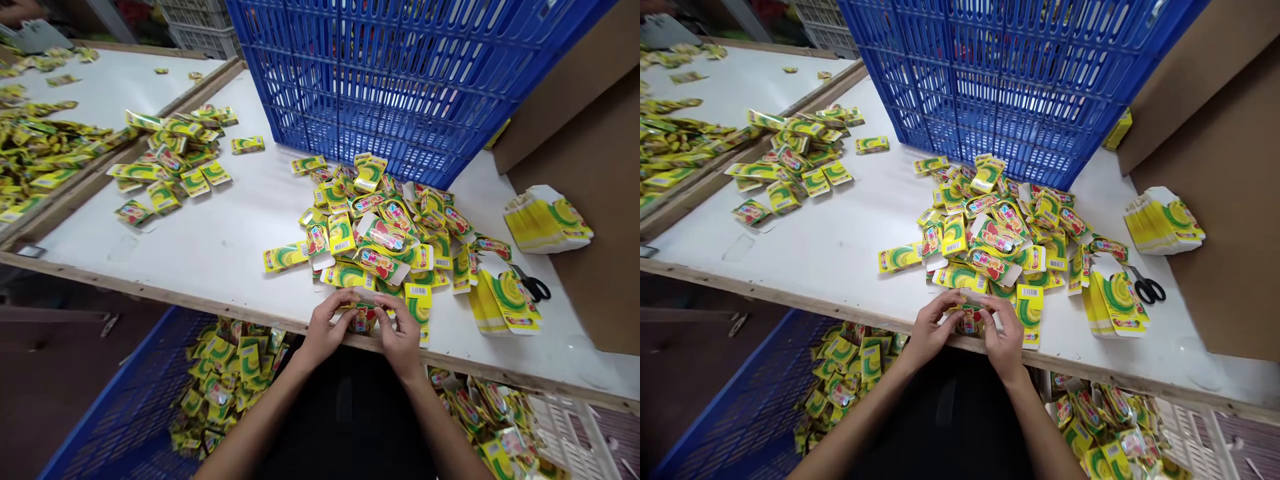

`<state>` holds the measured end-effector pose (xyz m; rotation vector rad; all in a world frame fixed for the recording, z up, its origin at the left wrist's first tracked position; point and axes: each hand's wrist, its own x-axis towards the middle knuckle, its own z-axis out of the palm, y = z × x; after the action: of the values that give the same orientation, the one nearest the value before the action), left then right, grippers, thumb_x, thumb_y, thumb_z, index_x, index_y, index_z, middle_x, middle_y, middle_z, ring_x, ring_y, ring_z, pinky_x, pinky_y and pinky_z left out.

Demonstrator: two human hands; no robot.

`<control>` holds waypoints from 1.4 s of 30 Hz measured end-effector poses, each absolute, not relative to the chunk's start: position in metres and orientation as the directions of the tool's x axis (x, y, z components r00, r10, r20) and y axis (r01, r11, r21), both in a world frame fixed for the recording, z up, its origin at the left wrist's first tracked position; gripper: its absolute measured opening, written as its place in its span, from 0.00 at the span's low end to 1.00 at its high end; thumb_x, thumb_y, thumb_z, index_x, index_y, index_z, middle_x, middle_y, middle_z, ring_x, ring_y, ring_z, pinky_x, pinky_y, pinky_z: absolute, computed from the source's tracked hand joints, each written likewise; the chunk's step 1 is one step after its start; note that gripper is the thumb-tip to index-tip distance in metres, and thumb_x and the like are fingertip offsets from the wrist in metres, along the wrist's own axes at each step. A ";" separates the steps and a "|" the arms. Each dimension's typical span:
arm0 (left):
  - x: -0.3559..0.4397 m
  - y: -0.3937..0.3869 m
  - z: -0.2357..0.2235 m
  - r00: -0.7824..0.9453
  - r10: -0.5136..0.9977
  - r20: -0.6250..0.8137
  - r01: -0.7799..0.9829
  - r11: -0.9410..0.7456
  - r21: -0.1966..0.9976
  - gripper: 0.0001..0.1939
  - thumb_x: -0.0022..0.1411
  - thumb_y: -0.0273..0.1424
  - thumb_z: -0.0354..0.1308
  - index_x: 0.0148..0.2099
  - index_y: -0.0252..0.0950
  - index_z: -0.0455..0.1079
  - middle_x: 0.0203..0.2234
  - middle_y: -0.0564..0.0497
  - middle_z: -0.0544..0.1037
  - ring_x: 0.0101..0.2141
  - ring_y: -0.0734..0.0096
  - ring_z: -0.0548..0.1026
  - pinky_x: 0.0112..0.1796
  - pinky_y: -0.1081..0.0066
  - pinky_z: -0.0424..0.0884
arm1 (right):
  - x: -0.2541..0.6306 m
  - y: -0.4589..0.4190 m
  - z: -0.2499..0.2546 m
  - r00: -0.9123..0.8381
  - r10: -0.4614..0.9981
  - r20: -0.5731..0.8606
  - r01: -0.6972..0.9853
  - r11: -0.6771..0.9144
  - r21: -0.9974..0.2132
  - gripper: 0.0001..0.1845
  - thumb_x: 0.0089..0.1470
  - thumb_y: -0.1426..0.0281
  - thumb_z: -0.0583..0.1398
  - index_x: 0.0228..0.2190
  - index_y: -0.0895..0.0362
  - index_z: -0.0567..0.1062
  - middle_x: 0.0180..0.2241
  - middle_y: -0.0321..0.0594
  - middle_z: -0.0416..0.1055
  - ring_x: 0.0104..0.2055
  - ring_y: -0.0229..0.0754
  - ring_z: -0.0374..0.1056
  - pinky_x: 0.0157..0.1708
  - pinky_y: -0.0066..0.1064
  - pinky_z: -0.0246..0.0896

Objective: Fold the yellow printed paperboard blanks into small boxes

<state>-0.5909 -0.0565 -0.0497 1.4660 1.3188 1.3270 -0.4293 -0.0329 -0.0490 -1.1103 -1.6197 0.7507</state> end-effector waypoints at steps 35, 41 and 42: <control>-0.584 -0.047 -0.030 -0.114 0.986 0.117 0.032 -0.114 0.993 0.04 0.61 0.31 0.58 0.39 0.37 0.72 0.35 0.48 0.76 0.40 0.64 0.74 0.44 0.64 0.71 | -0.431 -0.028 -0.027 -0.156 0.970 0.188 0.242 0.221 -0.945 0.06 0.57 0.70 0.59 0.36 0.54 0.76 0.35 0.41 0.76 0.39 0.44 0.71 0.41 0.37 0.66; -0.584 -0.047 -0.025 -0.068 0.995 0.075 0.036 -0.073 0.997 0.05 0.63 0.31 0.57 0.40 0.37 0.72 0.36 0.47 0.76 0.41 0.63 0.74 0.45 0.64 0.71 | -0.434 -0.028 -0.019 -0.140 0.982 0.127 0.277 0.162 -0.947 0.05 0.58 0.69 0.59 0.35 0.54 0.76 0.33 0.39 0.76 0.36 0.42 0.71 0.37 0.34 0.65; -0.585 -0.048 -0.025 -0.070 0.995 0.076 0.047 -0.073 0.996 0.05 0.63 0.31 0.57 0.40 0.37 0.72 0.36 0.47 0.76 0.41 0.63 0.75 0.45 0.64 0.71 | -0.433 -0.029 -0.020 -0.143 0.980 0.140 0.276 0.176 -0.945 0.05 0.58 0.70 0.59 0.35 0.54 0.75 0.34 0.39 0.75 0.37 0.42 0.70 0.38 0.35 0.66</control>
<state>-0.5846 -0.0476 -0.0246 1.2628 1.2595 1.2963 -0.4334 -0.0285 -0.0203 -1.2334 -1.5851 1.0227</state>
